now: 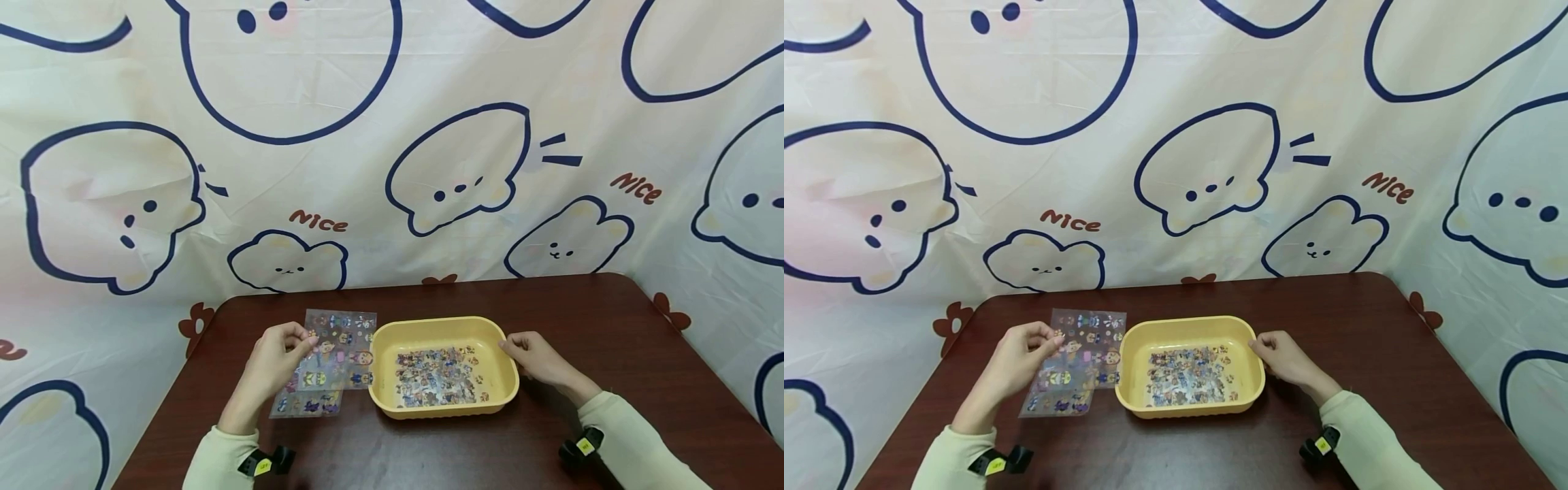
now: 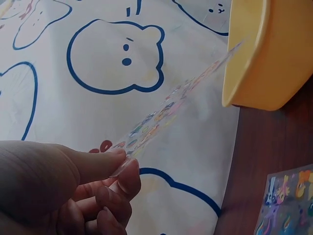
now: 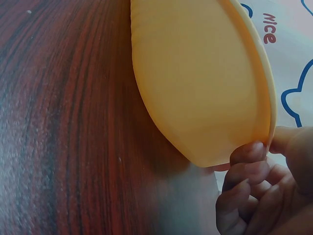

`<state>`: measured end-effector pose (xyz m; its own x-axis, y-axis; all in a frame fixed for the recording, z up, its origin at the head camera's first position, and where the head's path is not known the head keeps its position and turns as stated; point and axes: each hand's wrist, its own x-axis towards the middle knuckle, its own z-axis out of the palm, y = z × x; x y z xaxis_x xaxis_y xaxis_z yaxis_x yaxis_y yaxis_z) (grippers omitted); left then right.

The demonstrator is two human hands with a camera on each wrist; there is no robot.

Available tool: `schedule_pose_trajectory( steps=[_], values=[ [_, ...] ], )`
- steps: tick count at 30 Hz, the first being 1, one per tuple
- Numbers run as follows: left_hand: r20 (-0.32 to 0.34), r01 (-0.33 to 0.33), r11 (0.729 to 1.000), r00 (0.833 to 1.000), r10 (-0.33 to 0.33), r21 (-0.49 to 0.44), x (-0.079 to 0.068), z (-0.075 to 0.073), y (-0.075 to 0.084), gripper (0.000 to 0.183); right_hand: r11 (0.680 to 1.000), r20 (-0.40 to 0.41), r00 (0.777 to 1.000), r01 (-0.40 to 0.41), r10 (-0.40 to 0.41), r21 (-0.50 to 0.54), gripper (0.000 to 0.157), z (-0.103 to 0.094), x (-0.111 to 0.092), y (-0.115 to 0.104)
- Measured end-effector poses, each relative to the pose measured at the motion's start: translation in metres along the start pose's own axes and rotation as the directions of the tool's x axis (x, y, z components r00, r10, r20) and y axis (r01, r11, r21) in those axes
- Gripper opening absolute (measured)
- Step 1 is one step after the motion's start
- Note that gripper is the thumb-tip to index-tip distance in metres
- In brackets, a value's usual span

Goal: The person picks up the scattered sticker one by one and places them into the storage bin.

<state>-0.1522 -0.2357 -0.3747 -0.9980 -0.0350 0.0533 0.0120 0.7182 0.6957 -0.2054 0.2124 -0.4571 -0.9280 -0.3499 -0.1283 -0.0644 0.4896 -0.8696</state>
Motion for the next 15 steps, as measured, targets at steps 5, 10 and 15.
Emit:
schedule_pose_trajectory(
  steps=[5,10,15],
  values=[
    [0.008,-0.005,1.000,1.000,0.005,-0.013,0.002,0.005,0.002,0.017,1.000,-0.001,1.000,-0.003,0.003,0.005,0.038,0.000,0.000,0.000],
    [0.023,-0.002,0.999,1.000,0.003,-0.037,0.003,0.010,0.005,0.017,1.000,0.001,1.000,-0.001,0.001,0.001,0.038,0.000,0.001,0.001],
    [0.024,-0.009,0.999,1.000,0.010,-0.045,0.004,0.015,0.006,0.018,1.000,-0.001,1.000,-0.005,0.005,0.004,0.038,-0.001,0.001,0.001]
  ],
)
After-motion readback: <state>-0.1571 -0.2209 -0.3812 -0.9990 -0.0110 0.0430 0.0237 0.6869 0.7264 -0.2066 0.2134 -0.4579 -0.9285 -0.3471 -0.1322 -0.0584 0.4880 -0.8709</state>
